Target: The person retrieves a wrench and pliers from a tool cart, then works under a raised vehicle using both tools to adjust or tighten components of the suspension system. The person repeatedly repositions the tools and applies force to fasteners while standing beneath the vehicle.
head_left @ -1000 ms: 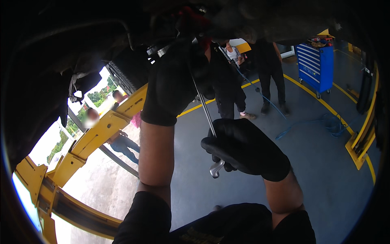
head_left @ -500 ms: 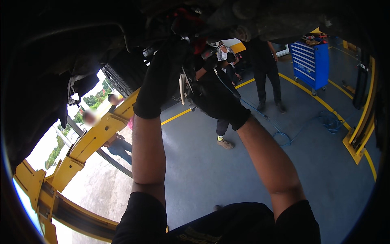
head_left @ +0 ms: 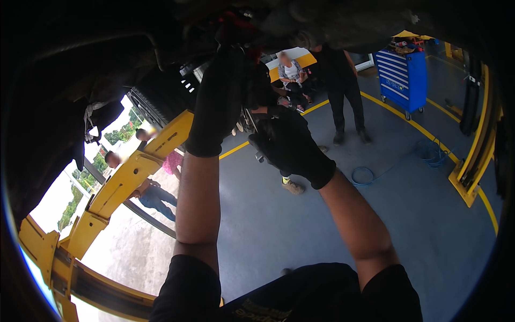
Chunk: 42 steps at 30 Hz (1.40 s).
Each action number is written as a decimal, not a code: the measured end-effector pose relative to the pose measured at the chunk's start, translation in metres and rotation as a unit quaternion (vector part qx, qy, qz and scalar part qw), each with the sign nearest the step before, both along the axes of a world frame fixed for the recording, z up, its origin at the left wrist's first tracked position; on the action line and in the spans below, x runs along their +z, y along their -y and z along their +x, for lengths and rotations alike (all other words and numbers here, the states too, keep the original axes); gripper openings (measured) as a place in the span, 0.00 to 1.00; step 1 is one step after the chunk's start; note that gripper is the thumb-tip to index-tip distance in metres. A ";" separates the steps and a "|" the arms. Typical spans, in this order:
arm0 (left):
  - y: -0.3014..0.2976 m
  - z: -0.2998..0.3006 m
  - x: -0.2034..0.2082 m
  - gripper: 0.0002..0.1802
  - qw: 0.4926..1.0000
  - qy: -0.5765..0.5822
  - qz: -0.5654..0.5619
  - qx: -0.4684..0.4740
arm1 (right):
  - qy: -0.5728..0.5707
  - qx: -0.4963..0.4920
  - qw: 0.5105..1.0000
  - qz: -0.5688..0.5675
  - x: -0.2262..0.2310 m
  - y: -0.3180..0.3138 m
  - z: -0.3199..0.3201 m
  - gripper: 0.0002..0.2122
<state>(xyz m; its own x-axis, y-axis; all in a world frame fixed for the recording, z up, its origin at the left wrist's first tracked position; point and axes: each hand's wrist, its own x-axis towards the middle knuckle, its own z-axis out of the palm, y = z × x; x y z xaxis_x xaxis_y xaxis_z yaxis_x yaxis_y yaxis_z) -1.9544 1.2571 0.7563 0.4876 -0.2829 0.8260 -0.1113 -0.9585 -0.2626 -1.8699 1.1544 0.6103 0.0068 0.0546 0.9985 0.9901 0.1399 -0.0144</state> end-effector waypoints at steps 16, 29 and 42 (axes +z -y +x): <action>0.000 -0.023 0.008 0.21 0.971 -0.092 -0.174 -0.134 | -0.174 0.137 0.953 -0.207 0.003 0.019 -0.016 0.08; -0.012 0.002 -0.005 0.11 0.922 -0.080 -0.288 -0.246 | -0.066 0.056 0.996 0.007 0.012 -0.026 0.023 0.09; 0.007 -0.031 0.007 0.25 0.722 -0.279 -0.452 -0.444 | -0.182 0.195 0.936 -0.231 0.017 0.089 -0.060 0.09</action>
